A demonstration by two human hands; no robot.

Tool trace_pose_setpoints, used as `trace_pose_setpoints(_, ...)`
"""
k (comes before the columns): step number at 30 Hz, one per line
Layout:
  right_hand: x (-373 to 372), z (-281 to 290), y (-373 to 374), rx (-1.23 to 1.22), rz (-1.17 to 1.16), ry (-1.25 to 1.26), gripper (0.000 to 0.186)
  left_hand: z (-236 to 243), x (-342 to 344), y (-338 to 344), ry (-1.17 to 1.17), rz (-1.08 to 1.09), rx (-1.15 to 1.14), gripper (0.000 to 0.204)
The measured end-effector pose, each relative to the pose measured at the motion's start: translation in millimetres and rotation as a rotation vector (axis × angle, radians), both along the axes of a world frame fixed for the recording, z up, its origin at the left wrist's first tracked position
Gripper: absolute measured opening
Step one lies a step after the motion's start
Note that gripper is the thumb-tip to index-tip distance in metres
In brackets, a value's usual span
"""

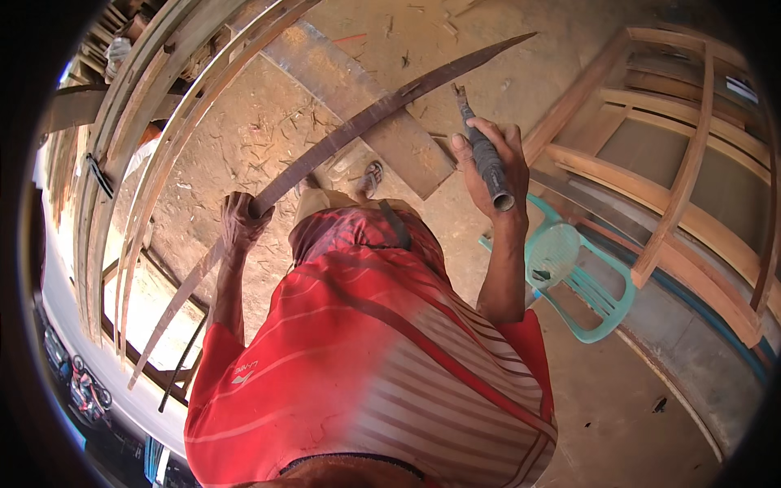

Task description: The person repeatedly strikes a long, curved metal strip with a hammer while holding it against a wooden workbench. The person adjusts the metal strip's position multiple times and continues hammering along its length.

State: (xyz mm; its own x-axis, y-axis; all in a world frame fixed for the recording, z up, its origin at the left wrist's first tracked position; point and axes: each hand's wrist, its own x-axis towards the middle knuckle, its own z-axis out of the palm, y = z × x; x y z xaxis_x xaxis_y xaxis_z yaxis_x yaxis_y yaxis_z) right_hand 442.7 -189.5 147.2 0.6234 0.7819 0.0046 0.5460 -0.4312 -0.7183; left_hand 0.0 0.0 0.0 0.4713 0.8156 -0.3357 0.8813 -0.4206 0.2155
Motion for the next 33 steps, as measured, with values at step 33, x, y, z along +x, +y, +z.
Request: trace_pose_setpoints(33, 41, -65, 208, 0.395, 0.039, 0.013, 0.032, -12, -4, -6, -0.091, -0.043, 0.069, 0.039)
